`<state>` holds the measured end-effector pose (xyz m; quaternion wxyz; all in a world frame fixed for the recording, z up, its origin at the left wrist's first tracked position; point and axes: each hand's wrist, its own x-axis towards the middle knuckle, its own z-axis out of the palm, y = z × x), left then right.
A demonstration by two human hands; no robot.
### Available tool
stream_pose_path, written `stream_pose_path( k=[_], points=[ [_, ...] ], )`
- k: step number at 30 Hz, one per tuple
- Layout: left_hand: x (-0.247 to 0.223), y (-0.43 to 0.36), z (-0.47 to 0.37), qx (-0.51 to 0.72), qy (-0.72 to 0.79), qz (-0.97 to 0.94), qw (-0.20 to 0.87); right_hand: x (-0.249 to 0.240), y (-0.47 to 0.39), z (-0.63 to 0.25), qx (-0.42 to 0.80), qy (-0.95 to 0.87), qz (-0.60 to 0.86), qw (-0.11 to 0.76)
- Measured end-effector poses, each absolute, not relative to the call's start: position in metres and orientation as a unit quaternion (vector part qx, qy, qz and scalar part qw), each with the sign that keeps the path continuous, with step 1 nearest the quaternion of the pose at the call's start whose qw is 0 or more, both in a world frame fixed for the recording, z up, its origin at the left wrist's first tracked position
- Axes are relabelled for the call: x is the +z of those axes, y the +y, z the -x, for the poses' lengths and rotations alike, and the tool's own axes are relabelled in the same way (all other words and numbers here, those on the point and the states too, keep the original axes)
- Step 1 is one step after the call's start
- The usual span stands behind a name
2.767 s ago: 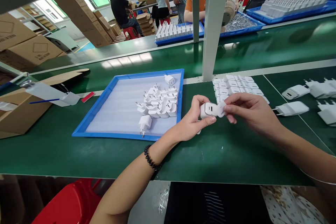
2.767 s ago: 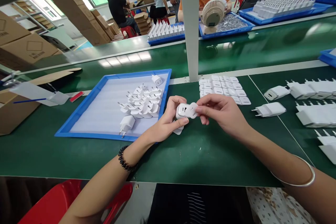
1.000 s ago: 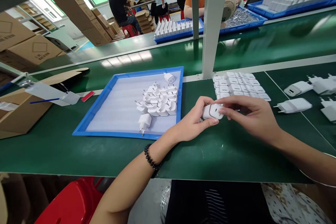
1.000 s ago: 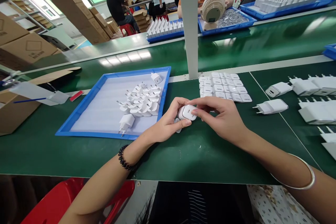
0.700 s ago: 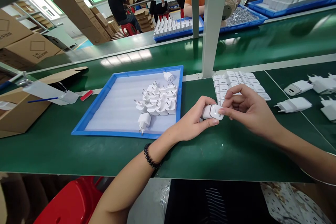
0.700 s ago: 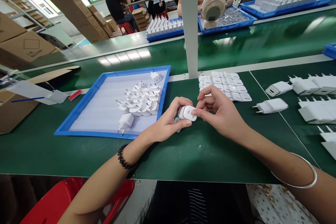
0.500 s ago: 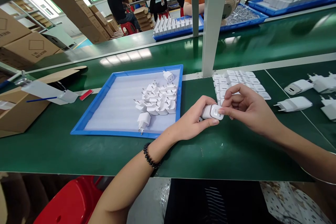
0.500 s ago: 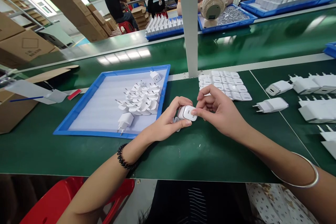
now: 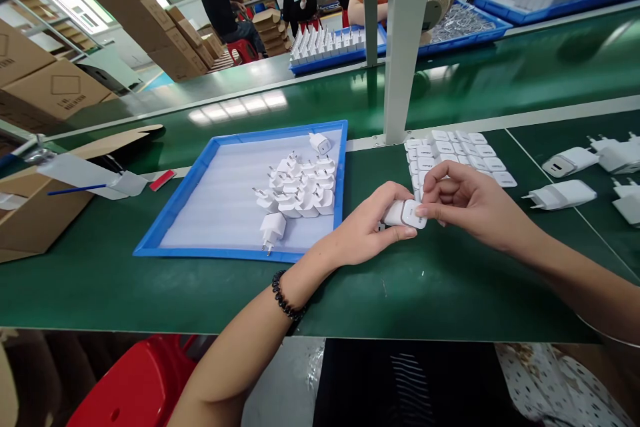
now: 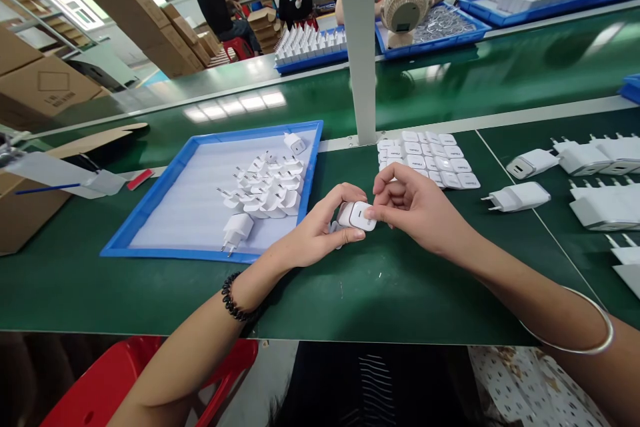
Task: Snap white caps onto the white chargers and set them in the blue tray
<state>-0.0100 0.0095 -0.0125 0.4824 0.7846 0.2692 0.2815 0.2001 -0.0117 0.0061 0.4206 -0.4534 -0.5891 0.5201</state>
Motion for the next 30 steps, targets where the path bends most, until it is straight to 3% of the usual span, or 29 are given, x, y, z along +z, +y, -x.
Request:
stream_pose_path(
  k=[30],
  points=[
    [-0.0125, 0.0110, 0.0100, 0.246, 0.272, -0.806, 0.465, 0.0049, -0.0104, -0.1999, 0.530, -0.605, 0.445, 0.394]
  ],
)
